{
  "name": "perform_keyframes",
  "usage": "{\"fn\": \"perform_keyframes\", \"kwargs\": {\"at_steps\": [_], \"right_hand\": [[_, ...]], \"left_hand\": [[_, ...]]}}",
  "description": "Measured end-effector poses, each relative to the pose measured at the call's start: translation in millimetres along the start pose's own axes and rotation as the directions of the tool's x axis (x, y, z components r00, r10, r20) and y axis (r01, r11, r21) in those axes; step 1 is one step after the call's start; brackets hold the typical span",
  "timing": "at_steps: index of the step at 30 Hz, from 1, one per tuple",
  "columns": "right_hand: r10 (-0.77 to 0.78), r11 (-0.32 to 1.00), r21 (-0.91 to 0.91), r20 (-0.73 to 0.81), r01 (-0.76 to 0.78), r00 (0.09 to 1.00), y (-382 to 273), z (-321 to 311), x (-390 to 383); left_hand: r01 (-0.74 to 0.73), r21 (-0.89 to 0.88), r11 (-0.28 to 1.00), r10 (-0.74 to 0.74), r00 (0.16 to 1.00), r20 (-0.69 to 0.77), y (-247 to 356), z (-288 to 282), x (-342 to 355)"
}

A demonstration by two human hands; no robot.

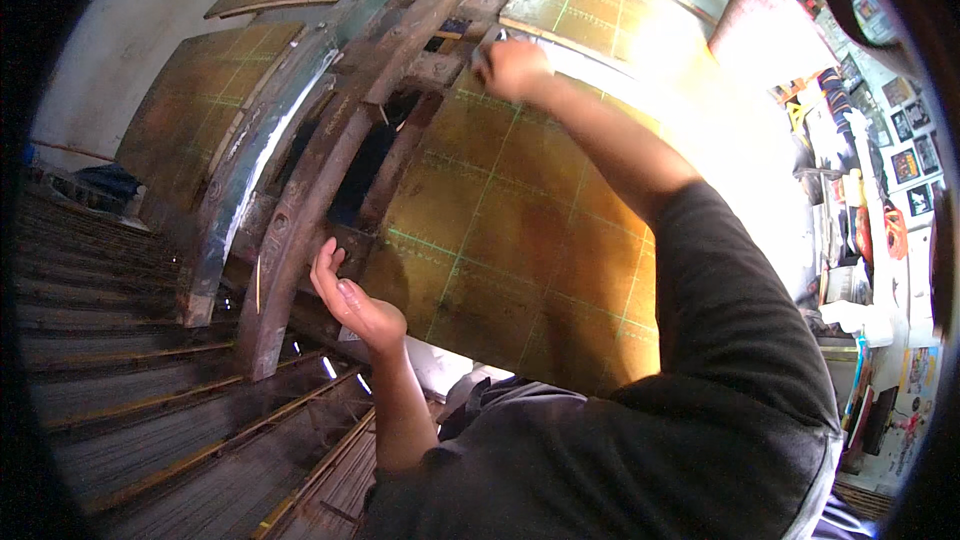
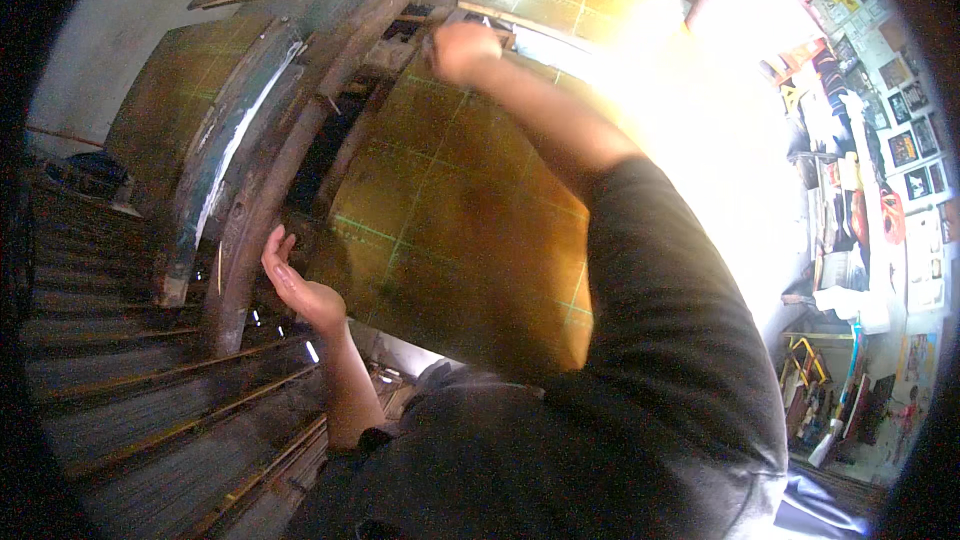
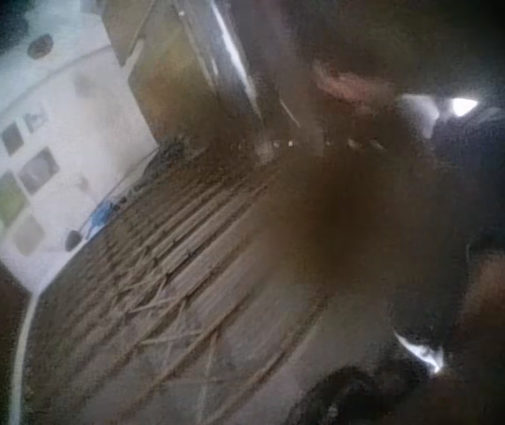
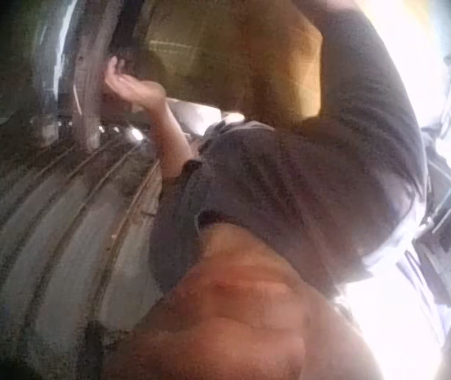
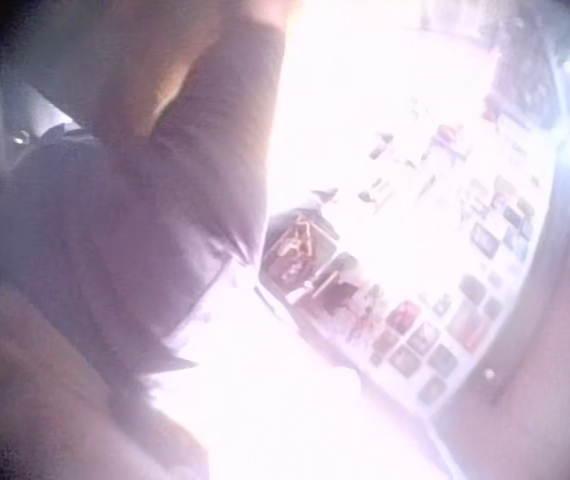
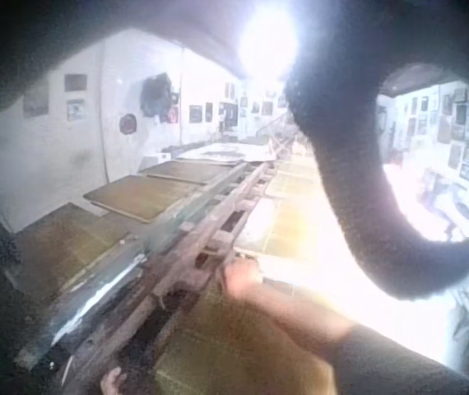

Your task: The person fills a bucket with water, then uses a sponge and a brush to scrub a large wooden board with green grid lines. The person repeatedly wets the sponge and brush, scrubs the board, and rinses the tools.

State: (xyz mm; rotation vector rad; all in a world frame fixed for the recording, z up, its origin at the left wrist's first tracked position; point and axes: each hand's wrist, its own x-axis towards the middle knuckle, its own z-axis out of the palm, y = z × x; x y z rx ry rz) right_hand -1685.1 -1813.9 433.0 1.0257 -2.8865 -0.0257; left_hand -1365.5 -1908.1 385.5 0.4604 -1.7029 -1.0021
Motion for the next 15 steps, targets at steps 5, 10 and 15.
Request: {"fn": "perform_keyframes", "kwargs": {"at_steps": [5, 10, 15], "right_hand": [[-0.576, 0.814, 0.17, 0.125, 0.555, 0.808, -38, 1, -160], [-0.58, 0.812, 0.223, 0.212, 0.539, 0.786, -59, -30, -219], [-0.235, 0.972, -0.023, -0.047, 0.234, 0.971, -31, -9, -82]], "left_hand": [[0.084, 0.269, 0.959, -0.113, 0.989, 0.095, 9, 2, 7], [0.035, 0.295, 0.955, -0.071, 0.991, 0.112, 4, -2, 5], [0.044, 0.264, 0.964, -0.076, 0.991, 0.112, 6, 3, 2]]}}
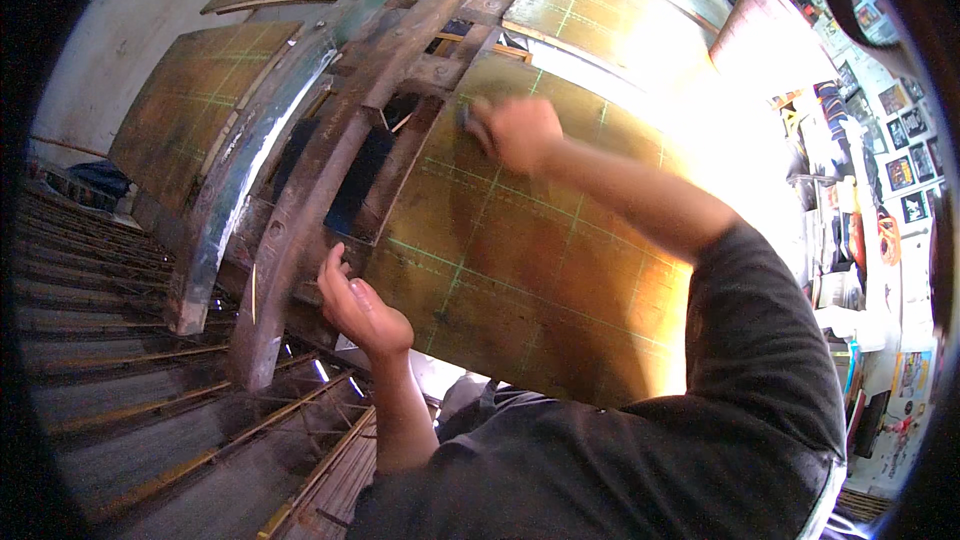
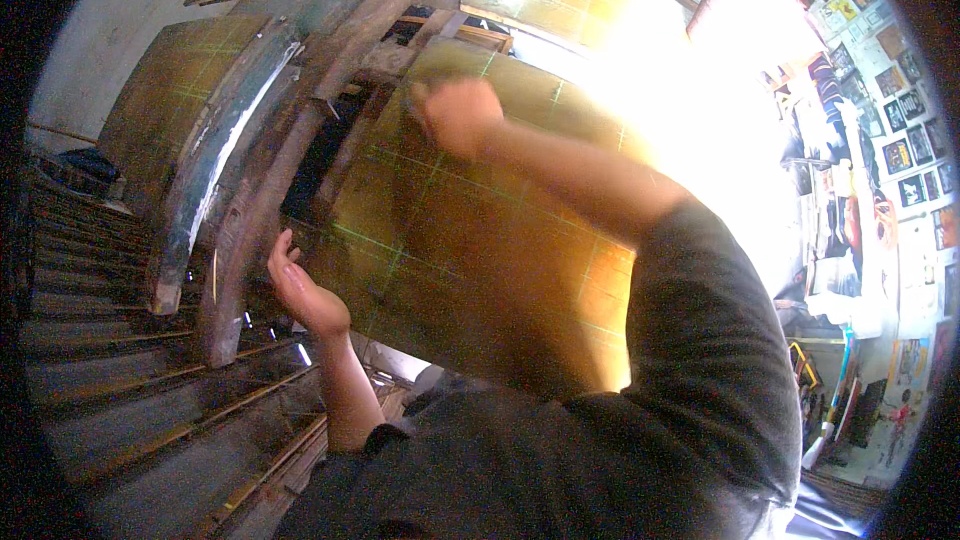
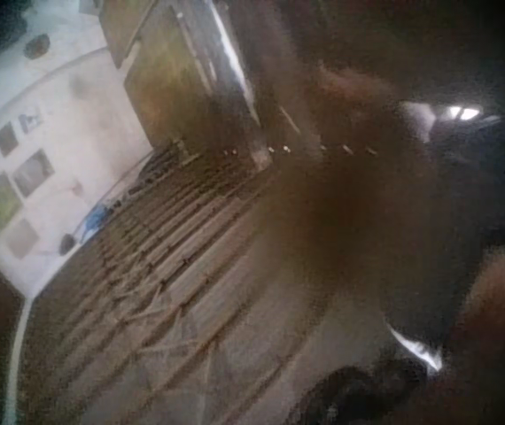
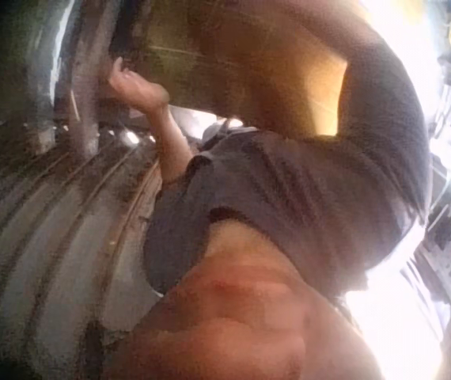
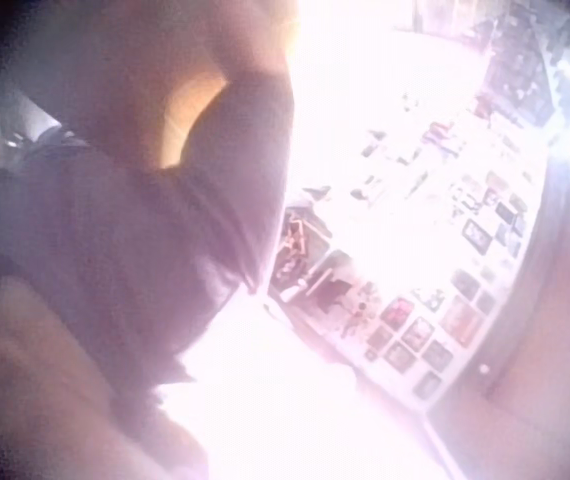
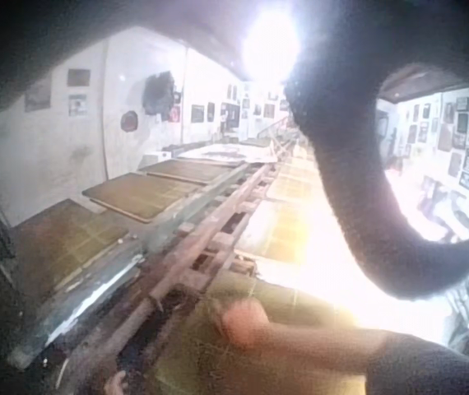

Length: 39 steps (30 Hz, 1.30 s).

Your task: The person fills a bucket with water, then uses a sponge and a brush to scrub a large wooden board with green grid lines. The person repeatedly wets the sponge and brush, scrubs the board, and rinses the tools.

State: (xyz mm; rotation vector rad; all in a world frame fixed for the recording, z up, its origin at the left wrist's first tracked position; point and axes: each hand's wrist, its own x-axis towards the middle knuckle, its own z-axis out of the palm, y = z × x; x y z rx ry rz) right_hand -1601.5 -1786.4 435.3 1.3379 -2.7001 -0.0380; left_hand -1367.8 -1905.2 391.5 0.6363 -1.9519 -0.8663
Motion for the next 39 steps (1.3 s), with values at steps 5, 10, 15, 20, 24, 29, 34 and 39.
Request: {"fn": "perform_keyframes", "kwargs": {"at_steps": [5, 10, 15, 20, 24, 29, 34, 39], "right_hand": [[0.239, 0.967, -0.083, -0.011, -0.239, 0.971, 48, 11, 118], [0.159, 0.987, -0.007, -0.002, -0.159, 0.987, 41, 3, 91], [-0.13, 0.961, 0.264, 0.153, 0.087, 0.98, 9, -14, -52], [-0.15, 0.938, 0.328, 0.084, 0.115, 0.985, 18, -35, -202], [-0.032, 0.977, 0.213, 0.195, -0.01, 0.98, 28, -24, -168], [0.189, 0.981, 0.019, 0.08, -0.191, 0.979, 49, -8, -19], [0.298, 0.951, -0.105, 0.051, -0.292, 0.953, 94, 18, 96], [0.3, 0.953, 0.053, -0.014, -0.299, 0.954, 91, 9, 27]], "left_hand": [[-0.047, -0.009, 0.999, 0.047, 0.999, -0.025, -3, -1, 2], [-0.024, 0.035, 0.999, 0.023, 1.0, 0.003, 0, -1, 3], [-0.017, -0.022, 1.0, 0.017, 1.0, -0.012, -4, 6, 3], [-0.025, -0.148, 0.989, 0.022, 1.0, -0.021, -13, 2, 3], [-0.001, -0.142, 0.99, -0.001, 1.0, -0.008, -9, 3, 4], [0.004, -0.13, 0.991, -0.01, 0.999, -0.04, -7, 0, -1], [-0.023, -0.205, 0.979, 0.01, 0.998, -0.066, -9, 5, -4], [-0.001, -0.267, 0.964, -0.037, 0.99, -0.136, -27, -1, -7]]}}
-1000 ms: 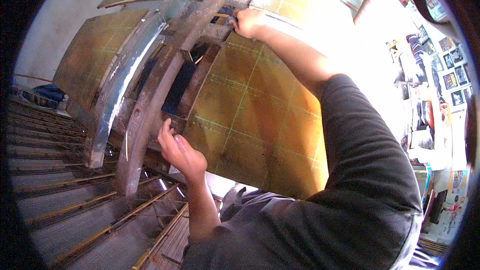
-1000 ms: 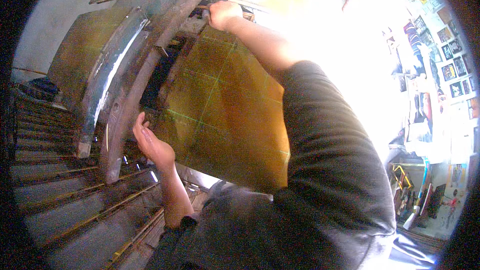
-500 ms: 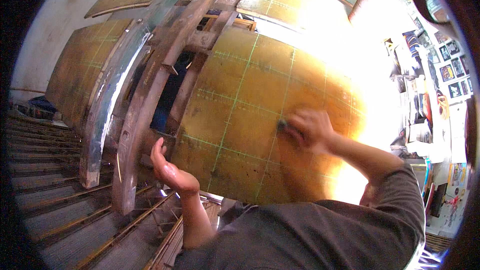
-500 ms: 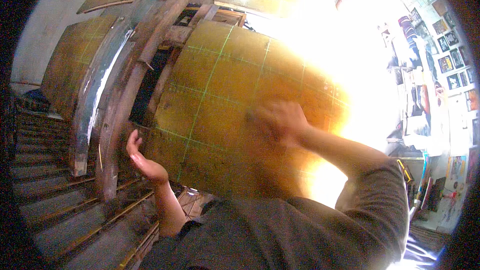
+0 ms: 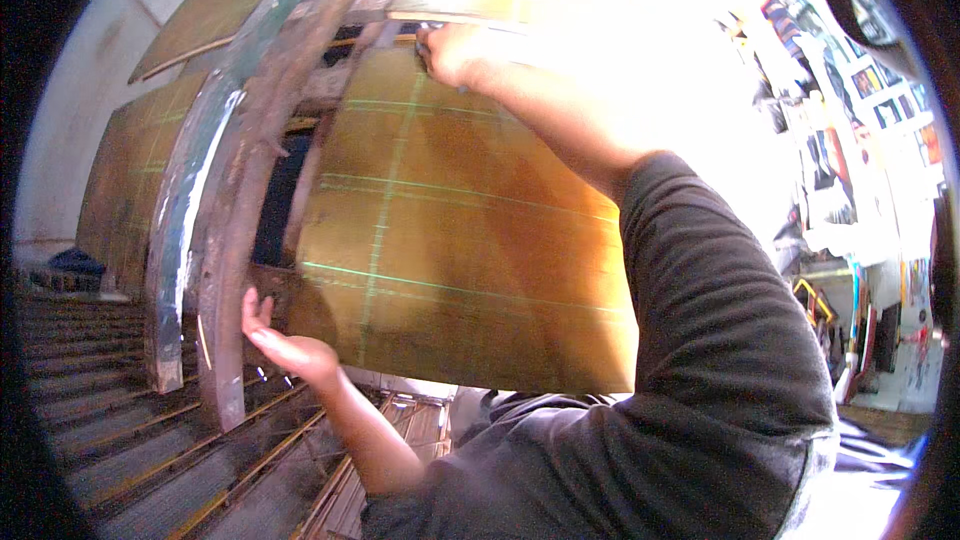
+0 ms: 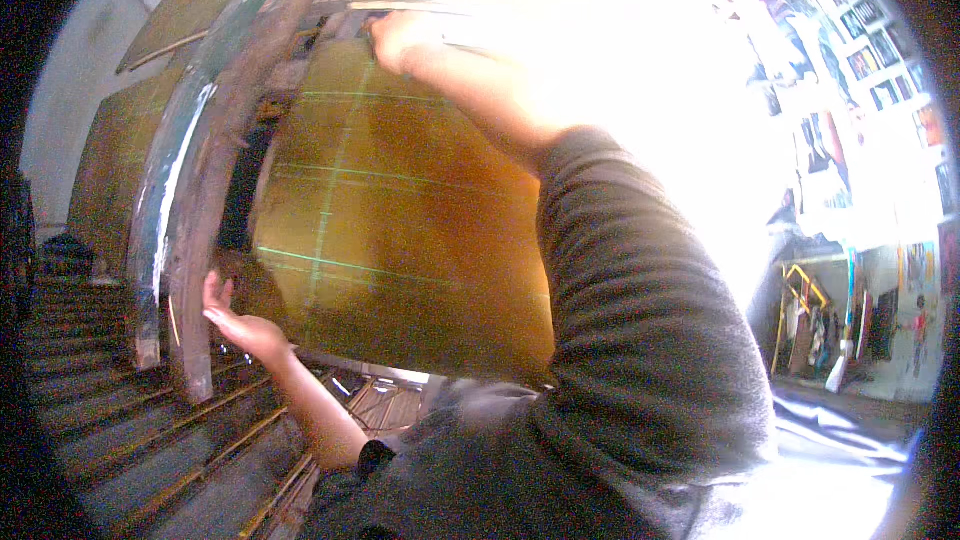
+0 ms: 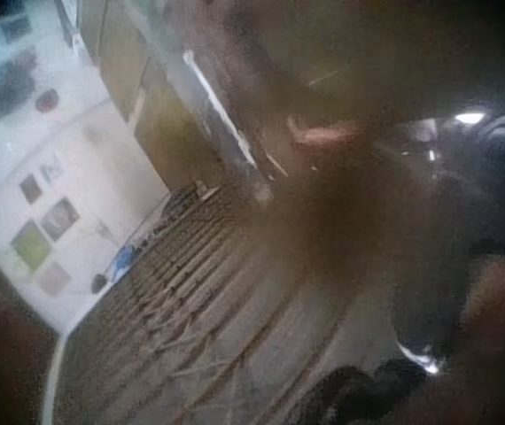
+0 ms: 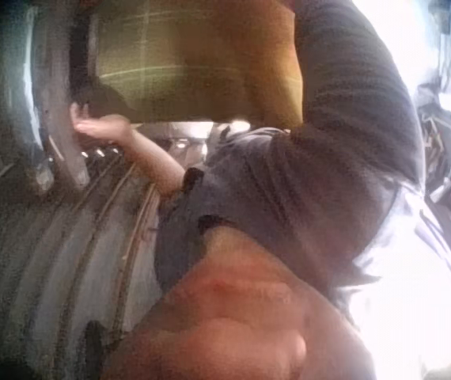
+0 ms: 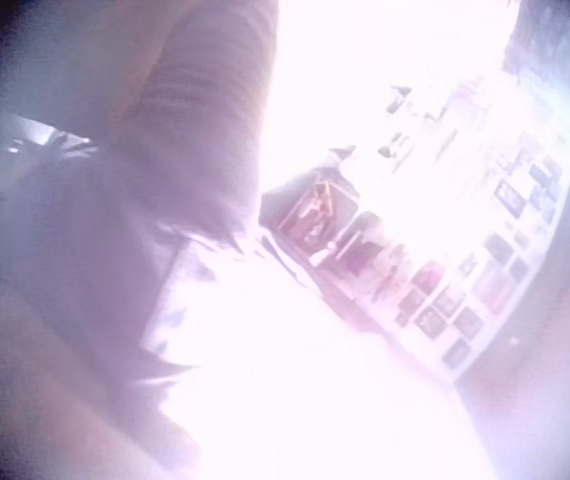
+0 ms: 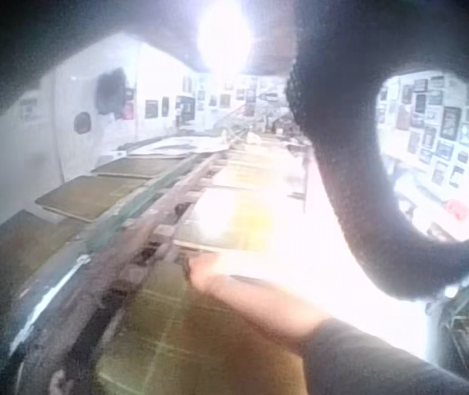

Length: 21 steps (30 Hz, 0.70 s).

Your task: The person fills a bucket with water, then uses a sponge and a brush to scrub a large wooden board with green grid lines. The person repeatedly wets the sponge and brush, scrubs the board, and rinses the tools.

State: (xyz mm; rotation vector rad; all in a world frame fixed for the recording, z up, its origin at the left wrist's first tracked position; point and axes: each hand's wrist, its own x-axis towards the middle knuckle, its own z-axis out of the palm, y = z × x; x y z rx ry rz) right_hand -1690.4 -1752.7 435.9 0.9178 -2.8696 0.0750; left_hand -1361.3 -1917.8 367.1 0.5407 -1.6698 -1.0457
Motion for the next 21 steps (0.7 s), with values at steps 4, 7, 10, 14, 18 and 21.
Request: {"fn": "perform_keyframes", "kwargs": {"at_steps": [4, 7, 10, 14, 18, 21], "right_hand": [[0.08, 0.994, -0.073, -0.054, -0.084, 0.995, 93, 1, -91], [0.223, 0.965, -0.113, -0.131, -0.238, 0.966, 179, -7, -192], [0.319, 0.924, -0.147, -0.212, -0.353, 0.924, 238, -28, -299], [0.259, 0.933, -0.166, -0.303, -0.318, 0.917, 249, -34, -377], [0.026, 0.988, -0.147, -0.174, -0.052, 0.984, 156, -33, -431], [-0.043, 0.998, 0.041, 0.009, 0.043, 0.999, 87, -50, -409]], "left_hand": [[0.116, -0.081, 0.99, -0.125, 0.986, -0.113, 11, -8, 2], [0.191, -0.132, 0.973, -0.208, 0.969, -0.13, 27, -9, -17], [0.205, -0.104, 0.973, -0.215, 0.972, -0.09, 32, 1, -33], [0.108, 0.266, 0.958, -0.059, 0.981, -0.186, 33, 19, -41], [0.101, 0.147, 0.984, -0.067, 0.972, -0.224, 33, 18, -44], [-0.002, 0.115, 0.993, 0.025, 0.98, -0.198, 15, 10, -46]]}}
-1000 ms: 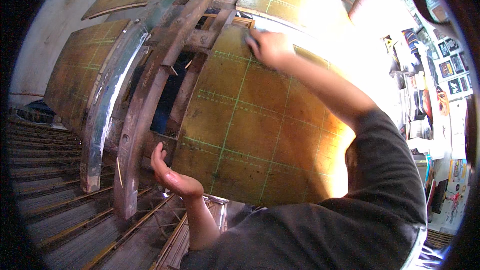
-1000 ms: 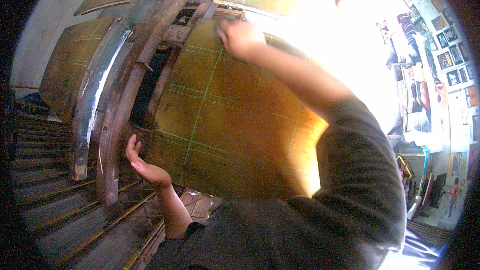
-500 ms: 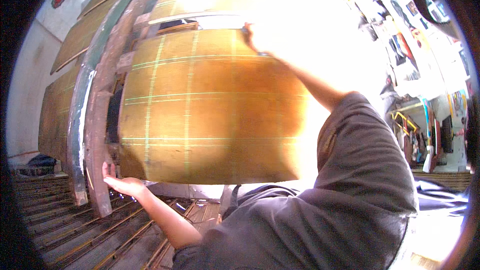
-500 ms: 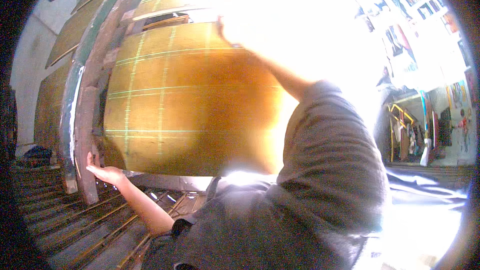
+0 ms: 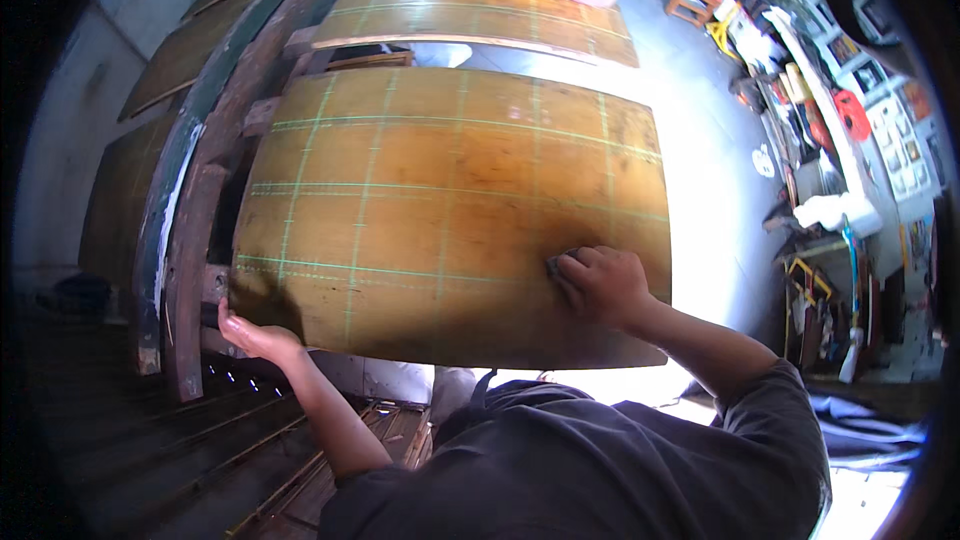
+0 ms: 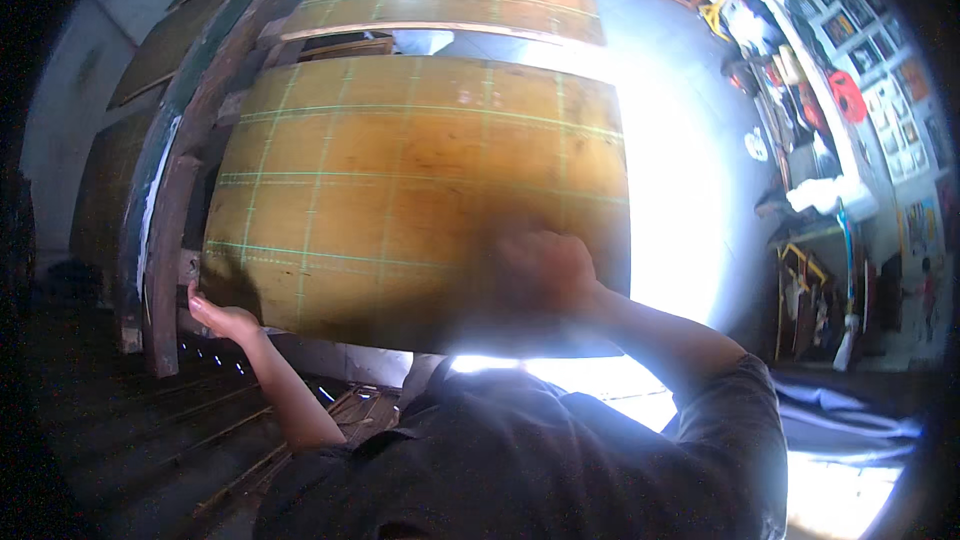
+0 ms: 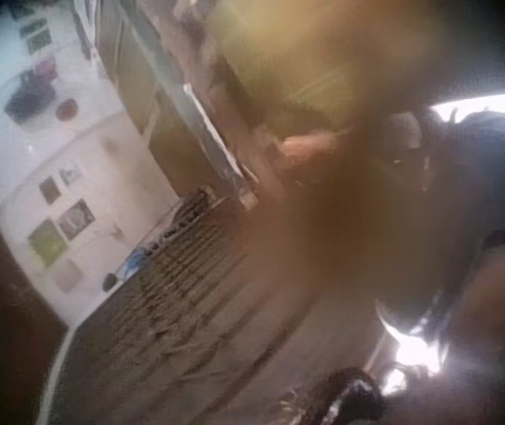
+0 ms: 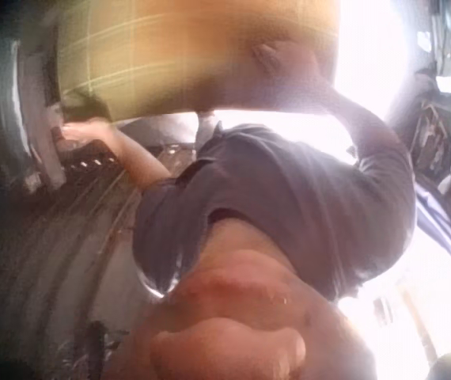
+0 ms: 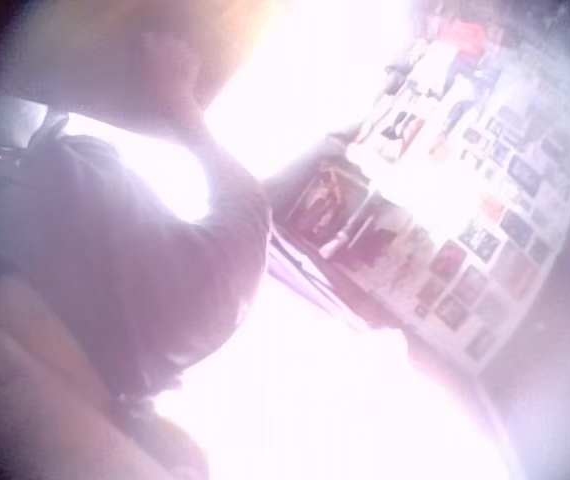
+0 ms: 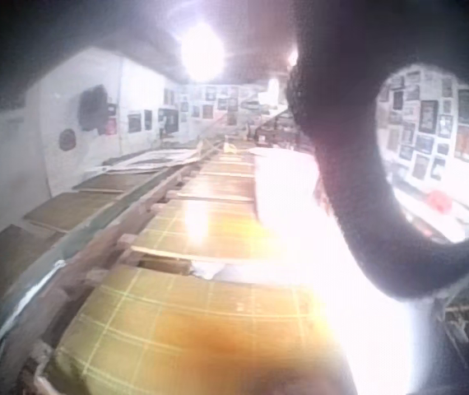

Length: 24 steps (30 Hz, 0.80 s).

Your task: The person fills a bucket with water, then uses a sponge and a brush to scrub a large wooden board with green grid lines. The person repeatedly wets the sponge and brush, scrubs the board, and rinses the tools.

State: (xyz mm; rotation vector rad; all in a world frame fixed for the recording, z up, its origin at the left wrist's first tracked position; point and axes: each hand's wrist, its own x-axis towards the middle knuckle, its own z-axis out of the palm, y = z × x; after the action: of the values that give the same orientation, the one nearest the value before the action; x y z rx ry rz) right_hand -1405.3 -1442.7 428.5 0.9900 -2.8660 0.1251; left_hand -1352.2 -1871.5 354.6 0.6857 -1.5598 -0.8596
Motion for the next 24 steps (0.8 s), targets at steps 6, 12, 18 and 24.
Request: {"fn": "perform_keyframes", "kwargs": {"at_steps": [6, 12, 18, 24], "right_hand": [[-0.026, 1.0, -0.011, -0.163, 0.024, 0.986, -17, 9, 163], [0.063, 0.998, -0.006, -0.039, -0.064, 0.997, -56, 36, 374], [0.096, 0.995, -0.013, -0.046, -0.096, 0.994, -39, 41, 382], [-0.097, 0.995, -0.007, 0.026, 0.097, 0.995, -13, 16, 197]], "left_hand": [[0.018, -0.114, 0.993, -0.008, 0.997, 0.08, 23, 3, -13], [-0.009, -0.098, 0.995, 0.016, 0.998, 0.065, 33, -8, -11], [-0.071, -0.131, 0.989, 0.079, 0.995, 0.059, 20, 0, -18], [-0.129, 0.023, 0.991, 0.129, 0.991, -0.03, 47, -5, -43]]}}
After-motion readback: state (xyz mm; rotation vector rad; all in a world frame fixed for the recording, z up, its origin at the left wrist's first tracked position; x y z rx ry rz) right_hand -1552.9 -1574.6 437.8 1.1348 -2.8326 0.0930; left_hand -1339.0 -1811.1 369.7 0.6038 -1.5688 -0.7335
